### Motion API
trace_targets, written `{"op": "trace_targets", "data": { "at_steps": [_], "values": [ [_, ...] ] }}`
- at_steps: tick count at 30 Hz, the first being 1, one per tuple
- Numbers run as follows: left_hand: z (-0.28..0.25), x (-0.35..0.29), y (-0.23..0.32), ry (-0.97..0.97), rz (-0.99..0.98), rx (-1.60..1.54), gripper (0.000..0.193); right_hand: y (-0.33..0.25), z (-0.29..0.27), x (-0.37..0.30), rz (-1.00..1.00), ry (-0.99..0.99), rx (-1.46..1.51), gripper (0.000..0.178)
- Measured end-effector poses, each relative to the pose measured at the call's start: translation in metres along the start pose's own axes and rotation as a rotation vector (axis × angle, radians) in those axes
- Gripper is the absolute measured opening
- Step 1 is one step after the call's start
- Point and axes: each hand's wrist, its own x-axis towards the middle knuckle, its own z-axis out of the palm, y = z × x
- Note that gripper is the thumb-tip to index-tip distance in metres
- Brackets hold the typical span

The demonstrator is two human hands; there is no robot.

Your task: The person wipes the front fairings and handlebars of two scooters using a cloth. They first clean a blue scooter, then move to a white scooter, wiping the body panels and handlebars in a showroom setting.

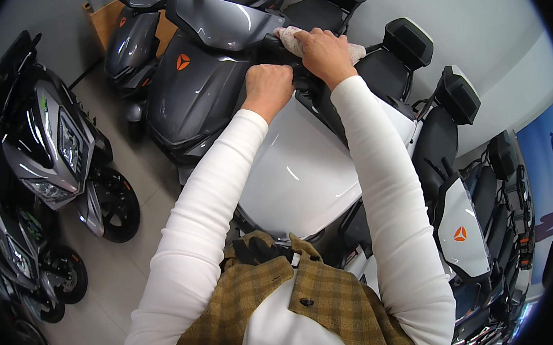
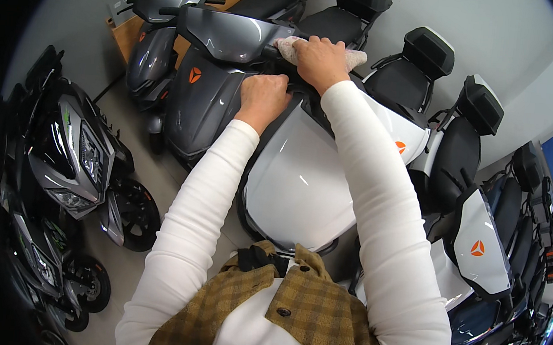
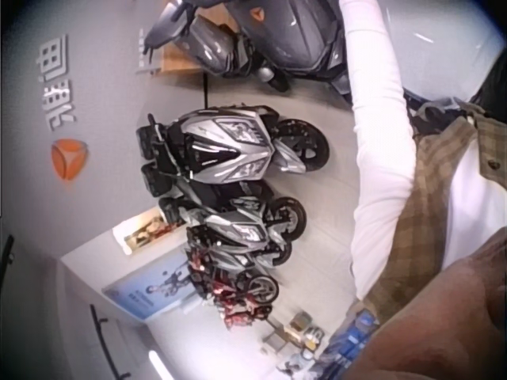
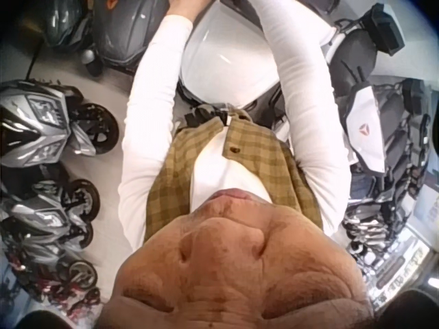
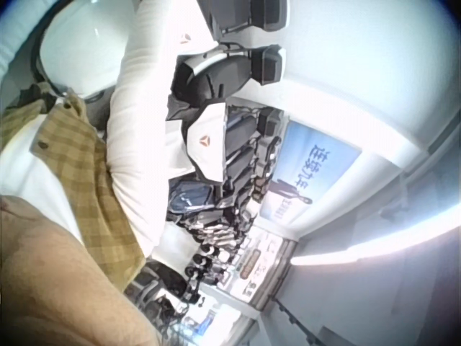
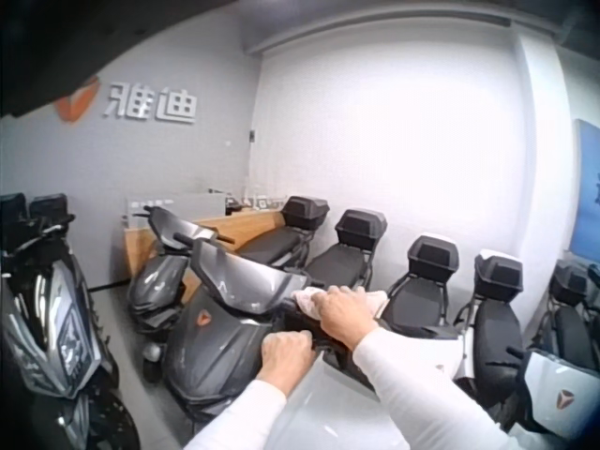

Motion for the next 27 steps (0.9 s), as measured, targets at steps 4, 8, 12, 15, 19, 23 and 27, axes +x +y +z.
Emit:
{"op": "trace_targets", "data": {
  "at_steps": [4,8,12,15,19,23,27],
  "values": [
    [-0.002,0.002,0.001,-0.014,-0.017,0.008,0.016,0.002,-0.005,-0.011,-0.183,0.069,-0.03,0.035],
    [-0.005,0.001,0.002,-0.019,-0.013,-0.013,0.019,0.012,-0.015,-0.048,-0.32,0.104,-0.068,0.037],
    [-0.005,0.0,0.002,0.021,0.003,0.047,0.013,0.006,-0.015,-0.098,-0.285,0.304,-0.04,0.032],
    [-0.006,0.001,-0.001,0.013,0.024,0.04,0.01,-0.011,-0.002,-0.147,-0.281,0.396,0.018,0.028],
    [-0.009,0.001,0.003,-0.054,-0.001,0.032,0.016,-0.017,0.021,-0.206,-0.224,0.393,0.091,0.035],
    [-0.016,0.001,0.007,-0.046,-0.007,0.036,0.017,0.002,0.035,-0.237,-0.064,0.512,0.131,0.038],
    [-0.016,0.003,0.008,-0.086,-0.025,0.065,0.025,0.042,0.035,-0.253,0.215,0.574,0.149,0.053]
  ]
}}
